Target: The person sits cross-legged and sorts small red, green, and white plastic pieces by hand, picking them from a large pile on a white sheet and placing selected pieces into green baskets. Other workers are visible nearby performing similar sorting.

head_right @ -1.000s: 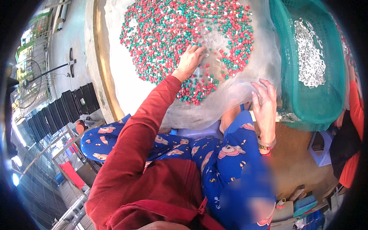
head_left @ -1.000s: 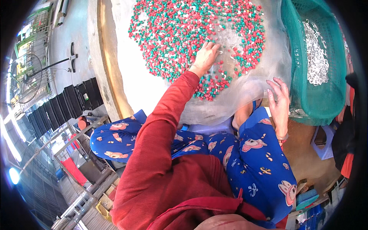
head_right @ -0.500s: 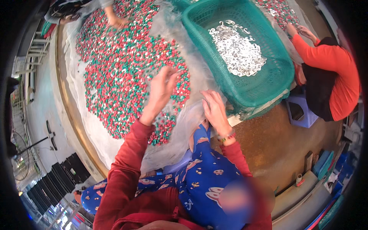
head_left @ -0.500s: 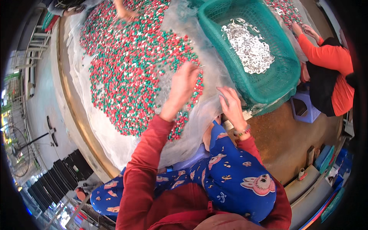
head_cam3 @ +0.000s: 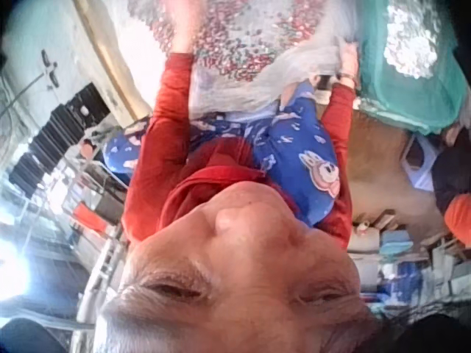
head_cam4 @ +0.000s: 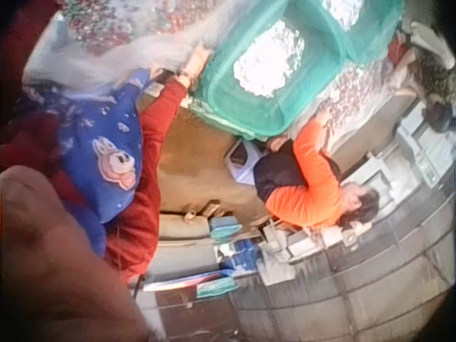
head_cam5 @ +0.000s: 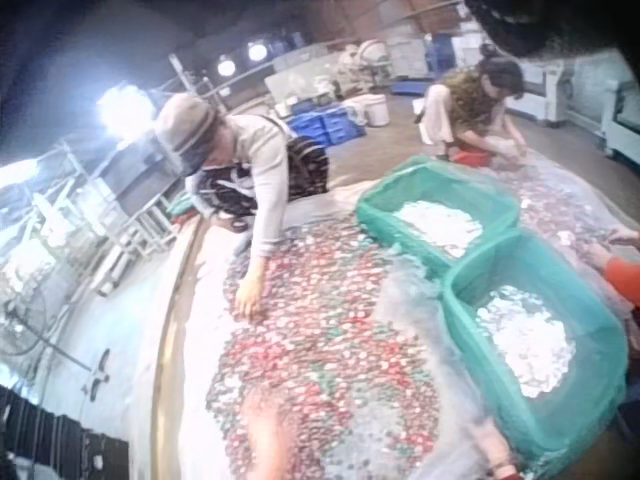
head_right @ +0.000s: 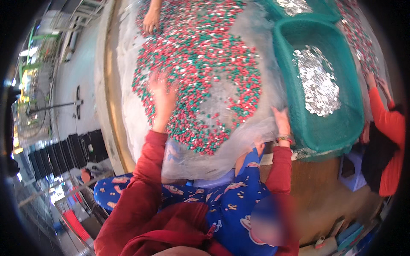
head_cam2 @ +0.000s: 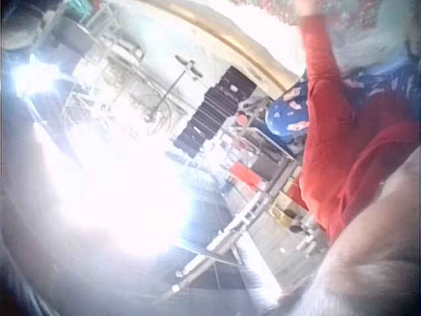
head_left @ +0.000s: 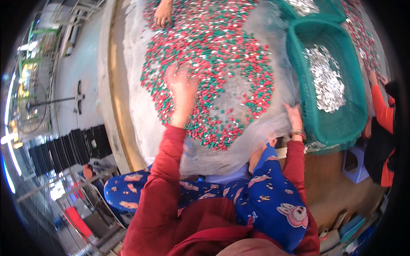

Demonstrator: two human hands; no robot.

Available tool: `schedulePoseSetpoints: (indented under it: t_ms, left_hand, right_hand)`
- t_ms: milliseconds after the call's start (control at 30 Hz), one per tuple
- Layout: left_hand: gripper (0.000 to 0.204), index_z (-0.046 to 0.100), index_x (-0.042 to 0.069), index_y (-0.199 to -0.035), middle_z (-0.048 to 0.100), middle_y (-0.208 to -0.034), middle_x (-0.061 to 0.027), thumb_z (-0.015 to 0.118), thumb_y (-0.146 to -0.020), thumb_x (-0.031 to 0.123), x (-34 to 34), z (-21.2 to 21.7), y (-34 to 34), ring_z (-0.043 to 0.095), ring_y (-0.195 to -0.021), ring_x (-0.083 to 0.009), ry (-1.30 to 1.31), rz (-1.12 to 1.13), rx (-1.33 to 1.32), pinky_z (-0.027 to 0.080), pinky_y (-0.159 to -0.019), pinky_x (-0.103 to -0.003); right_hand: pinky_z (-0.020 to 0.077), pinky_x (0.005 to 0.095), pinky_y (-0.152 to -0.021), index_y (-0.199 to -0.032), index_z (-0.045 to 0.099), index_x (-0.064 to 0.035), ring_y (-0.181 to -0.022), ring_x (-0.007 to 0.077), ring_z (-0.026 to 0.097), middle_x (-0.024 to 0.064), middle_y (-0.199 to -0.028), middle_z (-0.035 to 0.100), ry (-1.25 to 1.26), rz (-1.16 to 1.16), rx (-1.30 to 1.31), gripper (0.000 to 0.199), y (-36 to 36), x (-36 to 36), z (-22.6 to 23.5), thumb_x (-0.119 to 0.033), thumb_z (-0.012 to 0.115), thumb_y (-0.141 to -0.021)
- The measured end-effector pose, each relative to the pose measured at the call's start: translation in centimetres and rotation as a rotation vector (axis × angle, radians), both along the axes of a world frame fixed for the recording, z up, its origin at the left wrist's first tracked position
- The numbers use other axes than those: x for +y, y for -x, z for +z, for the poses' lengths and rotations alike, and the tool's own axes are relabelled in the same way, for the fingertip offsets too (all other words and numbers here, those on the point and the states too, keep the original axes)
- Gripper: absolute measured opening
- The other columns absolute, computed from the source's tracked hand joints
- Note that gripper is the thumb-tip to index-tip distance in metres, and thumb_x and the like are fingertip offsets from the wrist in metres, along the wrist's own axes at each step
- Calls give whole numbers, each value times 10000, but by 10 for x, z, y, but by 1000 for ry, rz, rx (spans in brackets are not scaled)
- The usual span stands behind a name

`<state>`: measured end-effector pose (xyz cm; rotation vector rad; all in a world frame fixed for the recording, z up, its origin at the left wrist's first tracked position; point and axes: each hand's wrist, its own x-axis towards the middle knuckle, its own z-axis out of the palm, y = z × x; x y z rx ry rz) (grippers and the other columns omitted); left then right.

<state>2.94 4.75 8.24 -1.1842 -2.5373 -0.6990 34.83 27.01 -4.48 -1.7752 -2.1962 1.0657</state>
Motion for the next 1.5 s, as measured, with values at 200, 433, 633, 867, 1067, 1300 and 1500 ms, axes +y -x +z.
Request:
schedulePoseSetpoints:
  t_ms: [200, 433, 633, 867, 1067, 1300, 1500]
  left_hand:
    - [866, 278, 134, -1363, 305, -1355, -214, 680, -683, 489, -336, -49, 114, 293, -1250, -350, -167, 1408, -714, 245, -1023, -464]
    - [841, 325, 98, -1332, 321, -1357, -181, 682, -678, 488, -352, -98, 82, 261, -1262, -358, 95, 1222, -528, 243, -1023, -474]
    - [261, 641, 47, -1006, 656, -923, -130, 592, -829, 232, -147, -63, 99, 631, -846, -212, -327, 275, -560, 471, -767, -314]
    - [214, 621, -12, -819, 565, -887, -204, 640, -760, 193, 55, -105, 144, 579, -843, -354, -75, 115, -307, 476, -736, -426]
    - [126, 625, 11, -826, 595, -838, -170, 586, -767, 115, 44, -141, 161, 604, -762, -335, 28, 61, -245, 488, -682, -430]
    - [171, 660, 34, -806, 628, -822, -186, 577, -774, 180, -4, -125, 140, 610, -769, -333, 81, 198, -399, 480, -714, -418]
    - [205, 648, 59, -916, 613, -883, -168, 590, -761, 180, -69, -92, 129, 555, -917, -327, 84, 282, -185, 433, -810, -408]
  right_hand:
    - [408, 436, -887, -1094, 542, 46, -1079, 443, 451, 333, -1227, 385, 37, 423, -367, 412, -13, -23, 21, -193, 601, -764]
    - [360, 440, -945, -1383, 86, -6, -1094, 452, 423, 326, -1204, 394, -147, 453, -261, 941, -28, -63, 46, -99, 692, -668]
    - [308, 375, -997, -1385, 91, 3, -1186, 345, 397, 257, -1283, 382, 37, 493, -253, 954, -39, -80, 56, -103, 709, -666]
    - [303, 332, -994, -1381, 186, 5, -1213, 267, 385, 198, -1302, 407, 402, 538, 460, 853, -83, -83, 64, -89, 687, -697]
    - [411, 277, -880, -1190, 526, 7, -1040, 184, 545, 153, -1121, 583, 320, 180, 202, 429, -48, -122, 88, 93, 460, -774]
    - [417, 420, -815, -1344, 343, -83, -979, 400, 507, 245, -1167, 451, -191, 381, -40, 634, -8, -96, 123, 39, 531, -750]
    - [399, 436, -843, -1343, 336, -108, -980, 427, 477, 268, -1148, 395, -53, 87, -193, 665, -38, -107, 106, -54, 622, -745]
